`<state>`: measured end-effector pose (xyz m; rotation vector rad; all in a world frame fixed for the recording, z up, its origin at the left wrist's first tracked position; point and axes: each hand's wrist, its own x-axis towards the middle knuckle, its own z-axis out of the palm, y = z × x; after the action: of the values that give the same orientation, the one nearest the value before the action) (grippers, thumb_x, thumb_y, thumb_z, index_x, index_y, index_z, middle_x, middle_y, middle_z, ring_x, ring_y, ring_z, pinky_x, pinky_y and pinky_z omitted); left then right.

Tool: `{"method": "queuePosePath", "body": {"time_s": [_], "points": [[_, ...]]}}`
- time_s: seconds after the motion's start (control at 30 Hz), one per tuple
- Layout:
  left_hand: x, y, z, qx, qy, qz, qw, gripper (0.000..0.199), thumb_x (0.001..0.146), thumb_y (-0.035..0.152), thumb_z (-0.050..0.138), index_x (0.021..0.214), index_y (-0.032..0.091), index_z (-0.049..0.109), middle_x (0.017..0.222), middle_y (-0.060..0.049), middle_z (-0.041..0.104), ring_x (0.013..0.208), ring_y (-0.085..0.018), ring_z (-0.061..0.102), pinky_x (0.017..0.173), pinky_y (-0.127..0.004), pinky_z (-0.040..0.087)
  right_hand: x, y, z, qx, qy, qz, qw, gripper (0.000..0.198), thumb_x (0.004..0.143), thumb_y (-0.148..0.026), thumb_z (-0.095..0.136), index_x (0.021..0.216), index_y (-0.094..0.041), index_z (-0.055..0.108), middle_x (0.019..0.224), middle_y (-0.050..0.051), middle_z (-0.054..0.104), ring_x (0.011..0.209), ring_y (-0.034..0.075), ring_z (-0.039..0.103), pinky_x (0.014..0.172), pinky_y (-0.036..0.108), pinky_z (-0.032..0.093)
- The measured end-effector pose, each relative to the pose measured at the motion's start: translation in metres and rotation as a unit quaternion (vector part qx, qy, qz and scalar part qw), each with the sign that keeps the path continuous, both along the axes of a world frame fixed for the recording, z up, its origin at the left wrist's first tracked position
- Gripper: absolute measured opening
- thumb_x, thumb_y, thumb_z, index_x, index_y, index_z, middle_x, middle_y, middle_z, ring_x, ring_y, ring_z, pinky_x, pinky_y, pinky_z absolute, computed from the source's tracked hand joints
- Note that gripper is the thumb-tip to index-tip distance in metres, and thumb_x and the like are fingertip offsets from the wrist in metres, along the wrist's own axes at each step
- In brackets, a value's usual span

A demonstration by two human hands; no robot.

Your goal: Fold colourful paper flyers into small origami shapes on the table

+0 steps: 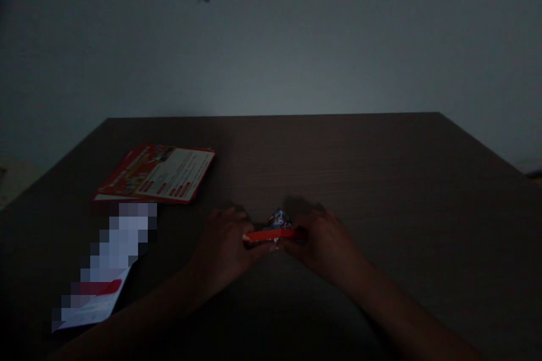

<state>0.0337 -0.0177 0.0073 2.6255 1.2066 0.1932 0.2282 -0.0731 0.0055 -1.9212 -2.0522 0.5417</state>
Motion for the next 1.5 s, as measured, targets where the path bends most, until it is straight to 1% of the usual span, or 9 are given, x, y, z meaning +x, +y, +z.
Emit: {"method": "queuePosePath", "body": {"time_s": [0.1, 0.3, 0.43, 0.67, 0.9, 1.0, 1.23, 1.37, 1.5], "points": [[0.0000, 0.0004, 0.0006, -0.004, -0.003, -0.003, 1.000, 0.040, 0.076, 0.058, 0.061, 0.067, 0.019, 0.066, 0.074, -0.004, 0.064, 0.080, -0.023, 0.054, 0.072, -0.038, 0.033, 0.0000, -0.0003, -0.0009, 0.003, 0.012, 0.003, 1.000, 0.014, 0.076, -0.034, 0.067, 0.074, -0.020, 0.068, 0.066, 0.003, 0.064, 0.058, 0.015, 0.055, 0.054, 0.026, 0.036], [0.0003, -0.0001, 0.0005, -0.004, -0.001, 0.002, 1.000, 0.040, 0.076, 0.058, 0.061, 0.066, 0.019, 0.066, 0.074, -0.004, 0.063, 0.079, -0.023, 0.054, 0.070, -0.037, 0.033, -0.0008, 0.0000, 0.0003, -0.008, -0.001, 0.007, 1.000, 0.017, 0.078, -0.036, 0.065, 0.075, -0.020, 0.068, 0.066, 0.003, 0.065, 0.059, 0.016, 0.056, 0.057, 0.028, 0.037], [0.0000, 0.0014, 0.0010, -0.013, 0.008, -0.001, 1.000, 0.040, 0.077, 0.057, 0.061, 0.065, 0.019, 0.066, 0.074, -0.005, 0.064, 0.079, -0.024, 0.054, 0.070, -0.037, 0.033, 0.0010, 0.0002, -0.0009, -0.003, -0.001, -0.002, 1.000, 0.013, 0.074, -0.034, 0.068, 0.077, -0.021, 0.070, 0.069, 0.003, 0.067, 0.063, 0.018, 0.059, 0.060, 0.029, 0.039], [-0.0026, 0.0028, 0.0027, -0.027, 0.006, 0.011, 1.000, 0.040, 0.075, 0.057, 0.062, 0.066, 0.018, 0.066, 0.076, -0.005, 0.064, 0.081, -0.023, 0.055, 0.071, -0.036, 0.033, 0.0033, -0.0007, -0.0023, 0.002, 0.028, -0.006, 1.000, 0.010, 0.072, -0.031, 0.069, 0.076, -0.022, 0.070, 0.067, 0.002, 0.067, 0.060, 0.017, 0.059, 0.054, 0.026, 0.037], [-0.0033, 0.0028, 0.0013, -0.018, -0.003, 0.005, 1.000, 0.039, 0.075, 0.056, 0.063, 0.066, 0.018, 0.065, 0.075, -0.004, 0.064, 0.080, -0.023, 0.055, 0.070, -0.037, 0.033, 0.0014, -0.0009, 0.0003, 0.005, 0.017, -0.009, 1.000, 0.013, 0.074, -0.035, 0.069, 0.077, -0.022, 0.070, 0.068, 0.003, 0.067, 0.060, 0.017, 0.059, 0.056, 0.027, 0.038], [-0.0033, 0.0031, 0.0011, -0.019, 0.004, 0.008, 1.000, 0.041, 0.075, 0.058, 0.062, 0.065, 0.018, 0.065, 0.075, -0.004, 0.064, 0.080, -0.023, 0.055, 0.071, -0.037, 0.034, 0.0017, -0.0012, -0.0003, 0.014, 0.017, -0.012, 1.000, 0.013, 0.073, -0.034, 0.070, 0.076, -0.022, 0.070, 0.068, 0.002, 0.067, 0.061, 0.017, 0.059, 0.057, 0.028, 0.038], [-0.0023, 0.0029, 0.0028, -0.021, 0.008, 0.006, 1.000, 0.039, 0.076, 0.056, 0.062, 0.067, 0.018, 0.066, 0.075, -0.004, 0.063, 0.080, -0.023, 0.054, 0.072, -0.038, 0.034, 0.0020, -0.0006, -0.0003, 0.005, 0.018, -0.002, 1.000, 0.011, 0.074, -0.032, 0.069, 0.077, -0.021, 0.070, 0.069, 0.003, 0.067, 0.063, 0.018, 0.060, 0.056, 0.027, 0.039], [-0.0016, 0.0029, 0.0041, -0.030, 0.016, 0.009, 0.999, 0.038, 0.075, 0.056, 0.063, 0.068, 0.018, 0.067, 0.076, -0.005, 0.064, 0.081, -0.024, 0.055, 0.071, -0.038, 0.034, 0.0023, -0.0005, -0.0005, 0.007, 0.022, -0.007, 1.000, 0.010, 0.073, -0.032, 0.069, 0.075, -0.022, 0.070, 0.066, 0.002, 0.067, 0.060, 0.016, 0.059, 0.055, 0.027, 0.037], [-0.0022, 0.0029, 0.0026, -0.019, 0.010, 0.005, 1.000, 0.039, 0.076, 0.056, 0.061, 0.066, 0.018, 0.065, 0.076, -0.005, 0.064, 0.080, -0.023, 0.055, 0.072, -0.037, 0.035, 0.0026, -0.0008, -0.0007, 0.004, 0.022, -0.007, 1.000, 0.010, 0.073, -0.032, 0.069, 0.076, -0.023, 0.070, 0.068, 0.002, 0.067, 0.061, 0.017, 0.059, 0.055, 0.027, 0.037]]}}
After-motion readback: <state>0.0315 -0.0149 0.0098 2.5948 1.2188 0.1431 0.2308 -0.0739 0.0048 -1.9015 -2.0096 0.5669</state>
